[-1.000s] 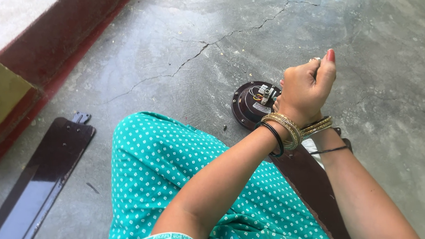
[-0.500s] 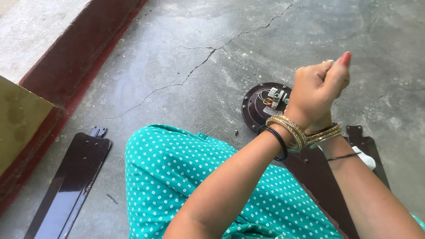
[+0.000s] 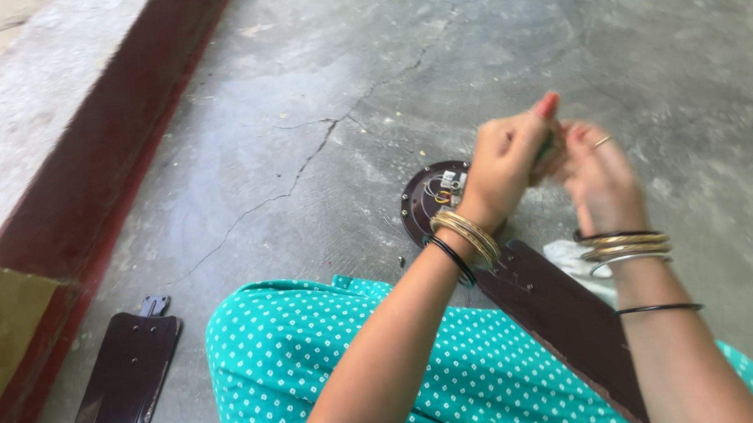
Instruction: The person sits on the floor and uses a screwdriver to tighten screws on the base of an electric fan motor. They repeatedly adjust the screwdriver and turn the screws to secure the motor housing.
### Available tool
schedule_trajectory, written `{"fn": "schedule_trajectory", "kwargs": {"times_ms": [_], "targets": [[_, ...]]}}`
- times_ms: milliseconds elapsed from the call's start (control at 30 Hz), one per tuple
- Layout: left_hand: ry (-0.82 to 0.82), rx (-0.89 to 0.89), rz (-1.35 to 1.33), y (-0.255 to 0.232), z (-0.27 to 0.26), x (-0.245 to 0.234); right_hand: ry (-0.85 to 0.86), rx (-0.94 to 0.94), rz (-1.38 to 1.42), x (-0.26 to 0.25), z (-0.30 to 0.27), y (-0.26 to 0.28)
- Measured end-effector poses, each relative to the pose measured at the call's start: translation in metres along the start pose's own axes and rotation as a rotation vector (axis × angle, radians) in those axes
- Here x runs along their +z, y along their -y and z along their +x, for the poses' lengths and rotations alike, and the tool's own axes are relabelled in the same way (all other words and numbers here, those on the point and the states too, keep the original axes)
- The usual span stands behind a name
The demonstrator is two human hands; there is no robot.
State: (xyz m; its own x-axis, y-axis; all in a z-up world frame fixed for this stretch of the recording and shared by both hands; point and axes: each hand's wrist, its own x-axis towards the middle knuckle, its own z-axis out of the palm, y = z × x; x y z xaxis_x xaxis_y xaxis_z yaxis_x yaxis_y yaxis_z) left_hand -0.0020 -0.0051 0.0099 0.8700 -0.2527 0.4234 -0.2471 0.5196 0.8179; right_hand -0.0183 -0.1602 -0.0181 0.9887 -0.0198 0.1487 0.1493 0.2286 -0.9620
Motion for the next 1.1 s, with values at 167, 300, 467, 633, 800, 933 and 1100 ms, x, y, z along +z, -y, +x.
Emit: {"fn": "schedule_trajectory", "kwargs": {"times_ms": [167, 300, 467, 633, 800, 933, 1100], "targets": [[0.059, -0.041, -0.118, -0.002, 0.006, -0.016, 0.043, -0.338, -0.228, 0.034, -0.029, 0.073], [0.095, -0.037, -0.087, -0.001, 0.001, -0.021, 0.174, -0.660, -0.629, 0.076, -0.031, 0.104], [0.036, -0.145, -0.148, 0.036, -0.003, -0.013, 0.180, -0.692, -0.966, 0.102, -0.016, 0.098], [0.067, -0.127, -0.142, 0.060, -0.003, -0.008, 0.024, -0.866, -1.068, 0.096, -0.008, 0.089], [0.197, -0.117, 0.173, 0.030, -0.026, -0.023, 0.108, -0.842, -0.962, 0.100, -0.012, 0.094], [0.272, -0.051, 0.208, 0.020, -0.046, -0.037, 0.116, -0.734, -0.898, 0.104, -0.014, 0.091], [0.330, -0.037, 0.307, 0.030, -0.047, -0.046, 0.132, -0.614, -0.788, 0.096, -0.011, 0.079]]}}
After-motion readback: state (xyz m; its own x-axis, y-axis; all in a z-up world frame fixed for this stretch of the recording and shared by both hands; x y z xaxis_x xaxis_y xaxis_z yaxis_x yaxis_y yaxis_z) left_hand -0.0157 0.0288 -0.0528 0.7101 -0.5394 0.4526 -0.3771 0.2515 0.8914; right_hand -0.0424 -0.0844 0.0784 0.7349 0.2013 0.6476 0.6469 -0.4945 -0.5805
